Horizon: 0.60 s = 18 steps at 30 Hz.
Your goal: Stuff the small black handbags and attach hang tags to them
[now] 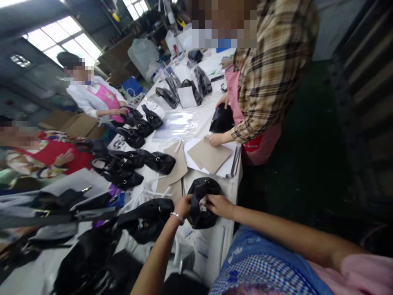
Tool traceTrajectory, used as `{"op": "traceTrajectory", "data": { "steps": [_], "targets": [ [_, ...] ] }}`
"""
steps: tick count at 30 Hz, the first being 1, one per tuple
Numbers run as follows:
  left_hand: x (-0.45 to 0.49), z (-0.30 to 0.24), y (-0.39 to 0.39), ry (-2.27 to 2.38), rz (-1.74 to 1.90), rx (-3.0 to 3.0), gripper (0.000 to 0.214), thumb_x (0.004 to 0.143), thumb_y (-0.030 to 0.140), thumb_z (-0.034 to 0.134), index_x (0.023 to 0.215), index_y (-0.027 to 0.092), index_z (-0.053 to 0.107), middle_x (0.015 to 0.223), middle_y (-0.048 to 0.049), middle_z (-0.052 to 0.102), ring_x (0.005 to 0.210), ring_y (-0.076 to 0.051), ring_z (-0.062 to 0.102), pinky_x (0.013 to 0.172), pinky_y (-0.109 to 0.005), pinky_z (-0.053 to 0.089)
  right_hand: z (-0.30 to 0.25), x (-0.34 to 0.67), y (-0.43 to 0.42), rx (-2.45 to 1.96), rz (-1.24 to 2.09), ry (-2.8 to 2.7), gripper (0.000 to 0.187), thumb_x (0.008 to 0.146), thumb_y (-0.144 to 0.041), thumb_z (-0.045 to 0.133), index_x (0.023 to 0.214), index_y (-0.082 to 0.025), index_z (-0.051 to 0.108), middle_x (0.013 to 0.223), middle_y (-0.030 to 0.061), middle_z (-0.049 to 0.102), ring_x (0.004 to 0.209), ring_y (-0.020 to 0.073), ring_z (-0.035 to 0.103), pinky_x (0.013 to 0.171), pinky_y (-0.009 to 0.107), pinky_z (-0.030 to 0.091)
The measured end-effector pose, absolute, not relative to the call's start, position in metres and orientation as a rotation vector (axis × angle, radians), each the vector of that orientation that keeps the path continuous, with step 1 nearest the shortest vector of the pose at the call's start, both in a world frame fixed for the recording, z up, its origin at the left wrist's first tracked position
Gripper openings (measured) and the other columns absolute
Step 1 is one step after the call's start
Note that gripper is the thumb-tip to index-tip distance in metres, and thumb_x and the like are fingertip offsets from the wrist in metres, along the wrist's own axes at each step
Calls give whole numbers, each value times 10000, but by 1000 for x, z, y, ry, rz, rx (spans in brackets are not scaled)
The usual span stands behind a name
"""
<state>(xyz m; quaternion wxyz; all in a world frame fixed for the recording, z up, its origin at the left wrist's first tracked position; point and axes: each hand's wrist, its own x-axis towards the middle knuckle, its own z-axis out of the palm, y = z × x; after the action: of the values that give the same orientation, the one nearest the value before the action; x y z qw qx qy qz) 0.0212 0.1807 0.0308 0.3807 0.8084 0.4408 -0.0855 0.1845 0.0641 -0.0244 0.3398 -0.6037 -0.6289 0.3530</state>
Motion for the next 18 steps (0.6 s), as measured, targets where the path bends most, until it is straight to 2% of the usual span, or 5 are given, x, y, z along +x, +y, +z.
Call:
{"op": "traceTrajectory", "data": {
  "steps": [5, 9, 12, 15, 18],
  "targets": [
    [13, 20, 177, 1024, -220, 2014, 196, 765, 258, 510, 745, 123, 651, 672, 3, 640, 686, -152, 575, 618, -213, 429, -30, 187, 54, -1617, 950, -1815, 424, 821, -189, 560, 1236, -180, 474, 1099, 104, 624, 938, 223, 629, 795, 325, 491],
    [11, 20, 182, 1012, -352, 2150, 198, 770, 258, 497, 784, 147, 661, 713, -12, 667, 734, -178, 613, 646, -229, 444, -29, 196, 52, -1516, 783, -1938, 351, 871, -207, 500, 1221, -185, 498, 1068, 91, 626, 952, 207, 616, 801, 309, 494],
    [12, 21, 191, 1117, -467, 2220, 211, 758, 277, 531, 851, 157, 677, 808, -59, 703, 828, -229, 639, 705, -263, 462, -31, 211, 50, -1514, 655, -2005, 261, 914, -264, 436, 1129, -208, 573, 1020, 70, 628, 872, 173, 620, 750, 272, 487],
    [14, 23, 199, 1139, -593, 2257, 268, 745, 350, 577, 895, 157, 686, 874, -105, 713, 892, -269, 641, 733, -285, 477, -35, 226, 45, -1552, 685, -2025, 232, 921, -289, 426, 1039, -231, 617, 997, 40, 628, 832, 147, 621, 705, 239, 475],
    [22, 25, 206, 1007, -722, 2276, 260, 759, 364, 582, 887, 171, 698, 863, -87, 721, 879, -234, 652, 738, -251, 483, -35, 228, 39, -1545, 745, -1982, 261, 925, -321, 420, 1110, -246, 589, 1101, 32, 614, 908, 147, 619, 741, 234, 474]
  ]
}}
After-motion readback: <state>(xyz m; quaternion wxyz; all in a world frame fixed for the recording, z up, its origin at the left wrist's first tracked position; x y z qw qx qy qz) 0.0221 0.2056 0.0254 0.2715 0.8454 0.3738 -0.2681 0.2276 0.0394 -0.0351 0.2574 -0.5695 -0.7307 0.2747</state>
